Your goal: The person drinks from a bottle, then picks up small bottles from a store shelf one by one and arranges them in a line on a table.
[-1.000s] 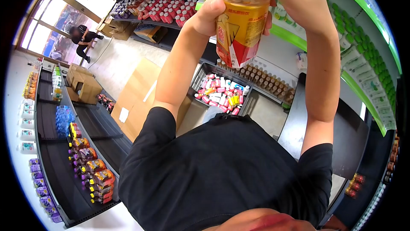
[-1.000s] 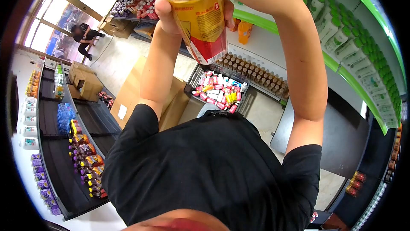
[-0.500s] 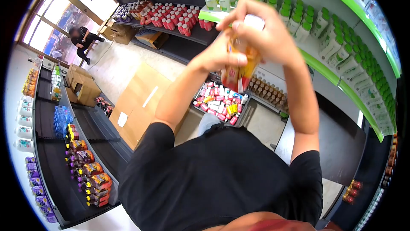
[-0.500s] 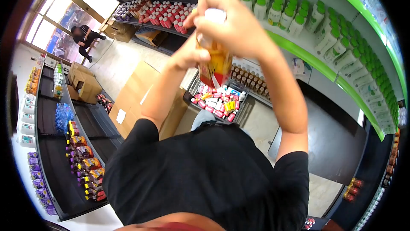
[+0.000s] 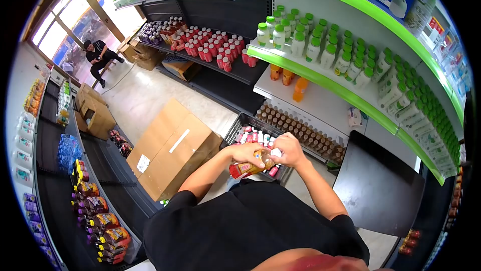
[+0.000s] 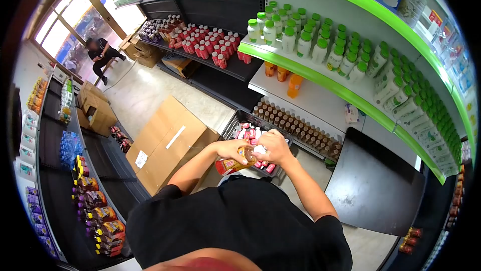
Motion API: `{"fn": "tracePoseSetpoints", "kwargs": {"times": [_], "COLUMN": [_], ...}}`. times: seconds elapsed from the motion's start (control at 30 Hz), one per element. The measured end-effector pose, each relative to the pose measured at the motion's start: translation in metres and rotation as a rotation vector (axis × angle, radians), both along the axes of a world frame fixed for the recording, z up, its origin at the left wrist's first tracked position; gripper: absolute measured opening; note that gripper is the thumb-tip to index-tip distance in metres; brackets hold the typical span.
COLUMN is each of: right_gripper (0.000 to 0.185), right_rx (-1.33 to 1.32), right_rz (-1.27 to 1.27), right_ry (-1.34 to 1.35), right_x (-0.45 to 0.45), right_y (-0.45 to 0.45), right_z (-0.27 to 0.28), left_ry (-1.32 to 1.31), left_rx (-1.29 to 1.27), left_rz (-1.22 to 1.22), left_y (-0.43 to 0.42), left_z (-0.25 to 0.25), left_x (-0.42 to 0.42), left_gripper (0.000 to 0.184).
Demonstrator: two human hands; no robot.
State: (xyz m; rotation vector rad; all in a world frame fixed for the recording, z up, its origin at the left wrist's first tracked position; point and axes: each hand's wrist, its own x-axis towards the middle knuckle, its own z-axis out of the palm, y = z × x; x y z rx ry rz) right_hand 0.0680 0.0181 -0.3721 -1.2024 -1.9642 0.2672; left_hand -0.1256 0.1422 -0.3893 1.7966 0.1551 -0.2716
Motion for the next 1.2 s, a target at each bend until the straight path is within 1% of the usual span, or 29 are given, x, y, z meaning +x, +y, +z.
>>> {"fn": "tracePoseSetpoints", "kwargs": {"times": [0.03,0.07,0.1,0.13,0.2,0.23,0.3,0.33,0.4,0.43,0.47,0.5,0.57,0.6,0.63,0.67,0.7,0.77,0.83,0.87,0.9,0.93,0.97,1.0,1.03,1.1,1.13,1.17,1.2], "right_gripper": [0.026,0.035,0.043,0.048,0.057,0.059,0.05,0.044,0.034,0.023,0.023,0.023,0.019,0.024,0.031,0.047,0.055,0.059,0.058,0.058,0.044,0.036,0.03,0.025,0.024,0.025,0.029,0.043,0.046], "right_rx": [-0.004,0.034,-0.02,-0.29,-0.848,-0.942,-0.821,-0.579,-0.113,-0.005,0.077,0.158,0.012,-0.151,-0.311,-0.515,-0.568,-0.708,-0.658,-0.639,-0.481,-0.276,-0.07,-0.052,0.011,0.0,-0.092,-0.513,-0.64], "right_rz": [0.02,-0.039,-0.15,-0.291,-0.489,-0.496,-0.608,-0.533,-0.377,-0.258,-0.147,-0.035,-0.071,-0.195,-0.32,-0.494,-0.594,-0.724,-0.763,-0.79,-0.701,-0.564,-0.43,-0.391,-0.367,-0.447,-0.61,-0.757,-0.883], "right_ry": [-0.124,0.066,0.131,0.158,0.209,0.247,0.121,0.119,0.099,0.04,0.03,0.021,-0.045,0.044,0.139,0.005,-0.001,0.036,-0.001,-0.02,0.038,0.032,0.014,-0.023,0.021,-0.034,0.001,0.084,0.163], "right_x": [-0.004,-0.02,-0.035,-0.049,-0.067,-0.078,-0.101,-0.11,-0.121,-0.12,-0.121,-0.123,-0.13,-0.139,-0.147,-0.149,-0.152,-0.16,-0.17,-0.173,-0.174,-0.173,-0.172,-0.173,-0.178,-0.186,-0.195,-0.201,-0.204], "right_y": [0.005,0.012,0.018,0.023,0.035,0.042,0.046,0.05,0.059,0.064,0.074,0.083,0.091,0.093,0.096,0.102,0.105,0.112,0.118,0.117,0.114,0.11,0.106,0.103,0.101,0.09,0.082,0.076,0.072], "right_z": [-0.016,-0.034,-0.039,-0.038,-0.055,-0.064,-0.065,-0.059,-0.047,-0.04,-0.04,-0.044,-0.053,-0.05,-0.049,-0.062,-0.068,-0.083,-0.08,-0.08,-0.083,-0.085,-0.087,-0.1,-0.092,-0.103,-0.097,-0.091,-0.098], "left_ry": [0.025,0.047,0.069,0.089,0.186,0.257,0.213,0.19,0.1,0.057,0.068,0.099,0.172,0.143,0.09,0.117,0.138,0.164,0.198,0.115,0.078,0.095,0.125,0.198,0.327,0.284,0.256,0.231,0.185], "left_rx": [-0.011,0.028,0.069,0.117,0.481,0.69,0.581,0.526,0.067,-0.165,-0.291,-0.373,-0.536,-0.314,0.057,0.345,0.632,0.707,0.7,0.534,0.396,0.109,-0.173,-0.388,-0.508,-0.39,-0.233,0.108,0.444], "left_rz": [-0.039,0.032,0.102,0.171,0.283,0.278,0.259,0.246,0.12,0.06,-0.029,-0.039,-0.056,-0.032,0.042,0.158,0.271,0.328,0.271,0.267,0.197,0.052,-0.095,-0.162,-0.217,-0.347,-0.332,-0.309,-0.275], "left_y": [0.002,0.004,0.007,0.011,0.01,0.012,0.026,0.035,0.063,0.072,0.077,0.082,0.09,0.096,0.1,0.096,0.091,0.092,0.101,0.108,0.117,0.127,0.136,0.139,0.14,0.139,0.136,0.131,0.117], "left_z": [-0.007,-0.016,-0.025,-0.016,0.011,0.018,0.015,0.011,-0.045,-0.065,-0.064,-0.07,-0.085,-0.062,-0.048,-0.028,-0.018,-0.026,-0.029,-0.034,-0.04,-0.053,-0.067,-0.076,-0.071,-0.074,-0.074,-0.074,-0.057], "left_x": [-0.006,-0.015,-0.026,-0.034,-0.05,-0.056,-0.071,-0.077,-0.096,-0.103,-0.107,-0.11,-0.118,-0.118,-0.119,-0.119,-0.117,-0.118,-0.116,-0.119,-0.124,-0.128,-0.128,-0.13,-0.128,-0.121,-0.116,-0.112,-0.107], "left_gripper": [0.055,0.055,0.055,0.054,0.056,0.056,0.055,0.055,0.054,0.053,0.044,0.044,0.043,0.045,0.057,0.062,0.067,0.071,0.077,0.078,0.065,0.058,0.05,0.041,0.045,0.043,0.052,0.057,0.062]}}
